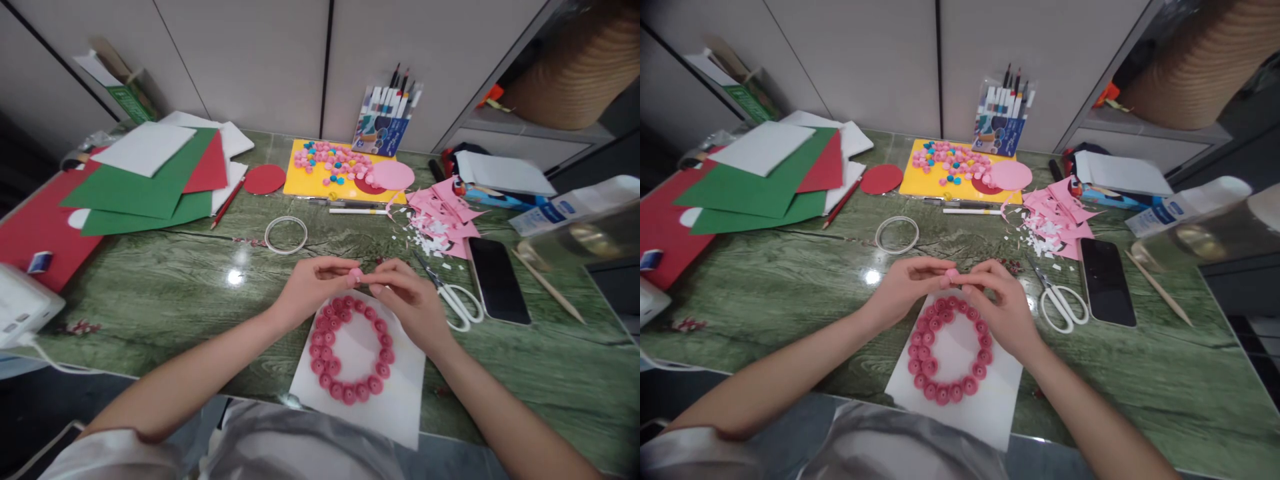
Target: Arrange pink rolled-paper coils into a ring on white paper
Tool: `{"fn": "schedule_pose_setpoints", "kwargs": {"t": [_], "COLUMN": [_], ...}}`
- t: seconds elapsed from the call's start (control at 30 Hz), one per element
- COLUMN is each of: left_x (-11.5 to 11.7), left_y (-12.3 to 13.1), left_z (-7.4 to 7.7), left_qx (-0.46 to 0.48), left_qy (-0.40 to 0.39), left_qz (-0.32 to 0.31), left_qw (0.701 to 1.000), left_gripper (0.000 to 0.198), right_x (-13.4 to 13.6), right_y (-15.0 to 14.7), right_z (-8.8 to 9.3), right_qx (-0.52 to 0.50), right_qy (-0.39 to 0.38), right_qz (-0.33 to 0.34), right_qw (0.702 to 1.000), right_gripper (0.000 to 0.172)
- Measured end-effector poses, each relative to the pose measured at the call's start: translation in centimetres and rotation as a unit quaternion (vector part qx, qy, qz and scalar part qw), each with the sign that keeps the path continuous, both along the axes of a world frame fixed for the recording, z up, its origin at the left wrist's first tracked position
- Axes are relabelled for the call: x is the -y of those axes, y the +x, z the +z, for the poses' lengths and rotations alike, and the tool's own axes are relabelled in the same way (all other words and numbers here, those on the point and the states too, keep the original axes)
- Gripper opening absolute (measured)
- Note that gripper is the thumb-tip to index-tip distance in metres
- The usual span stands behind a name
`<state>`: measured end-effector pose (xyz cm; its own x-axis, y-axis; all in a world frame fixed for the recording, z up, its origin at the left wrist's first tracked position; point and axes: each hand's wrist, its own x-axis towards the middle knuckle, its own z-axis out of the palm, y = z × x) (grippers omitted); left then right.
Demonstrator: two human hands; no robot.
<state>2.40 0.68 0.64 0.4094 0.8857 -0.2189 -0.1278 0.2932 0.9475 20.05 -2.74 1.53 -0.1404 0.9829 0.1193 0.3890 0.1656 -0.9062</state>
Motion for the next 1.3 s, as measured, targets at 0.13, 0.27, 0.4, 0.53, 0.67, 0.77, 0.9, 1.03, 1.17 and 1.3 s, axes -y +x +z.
{"fn": "schedule_pose_setpoints", "kwargs": {"t": [0.13,0.27,0.4,0.53,0.67,0.77,0.9,1.03,1.17,1.3], "left_x": [0.04,0.01,0.01,0.11,0.22,0.24,0.25,0.27,0.29,0.29], "left_y": [-0.04,-0.05,-0.05,-0.06,0.00,0.05,0.04,0.00,0.00,0.02], "left_z": [0.04,0.03,-0.01,0.08,0.12,0.02,-0.05,-0.02,-0.02,-0.03], "left_qx": [-0.010,-0.015,-0.006,-0.004,-0.006,-0.004,-0.002,-0.006,-0.010,-0.003], "left_qy": [0.001,-0.001,-0.002,-0.005,-0.007,-0.003,-0.004,-0.005,-0.008,-0.013], "left_qz": [0.003,0.004,0.002,-0.001,-0.004,0.005,0.007,0.005,0.002,0.002], "left_qw": [1.000,1.000,1.000,1.000,1.000,1.000,1.000,1.000,1.000,1.000], "left_gripper": [0.033,0.033,0.032,0.031,0.030,0.031,0.031,0.031,0.030,0.030], "right_x": [0.09,0.31,0.33,0.21,0.22,0.29,0.36,0.47,0.58,0.61], "right_y": [-0.10,-0.21,-0.16,-0.07,-0.10,-0.14,-0.20,-0.29,-0.32,-0.23], "right_z": [0.04,0.17,0.19,0.16,0.16,0.14,0.14,0.21,0.21,0.10], "right_qx": [0.031,0.070,0.059,0.032,0.040,0.051,0.057,0.076,0.101,0.116], "right_qy": [0.031,0.076,0.072,0.052,0.054,0.061,0.072,0.100,0.144,0.161], "right_qz": [-0.007,-0.010,-0.004,0.001,-0.001,-0.001,0.001,-0.003,-0.007,-0.008], "right_qw": [0.999,0.995,0.996,0.998,0.998,0.997,0.996,0.992,0.984,0.980], "right_gripper": [0.023,0.027,0.025,0.022,0.024,0.025,0.027,0.029,0.033,0.034]}}
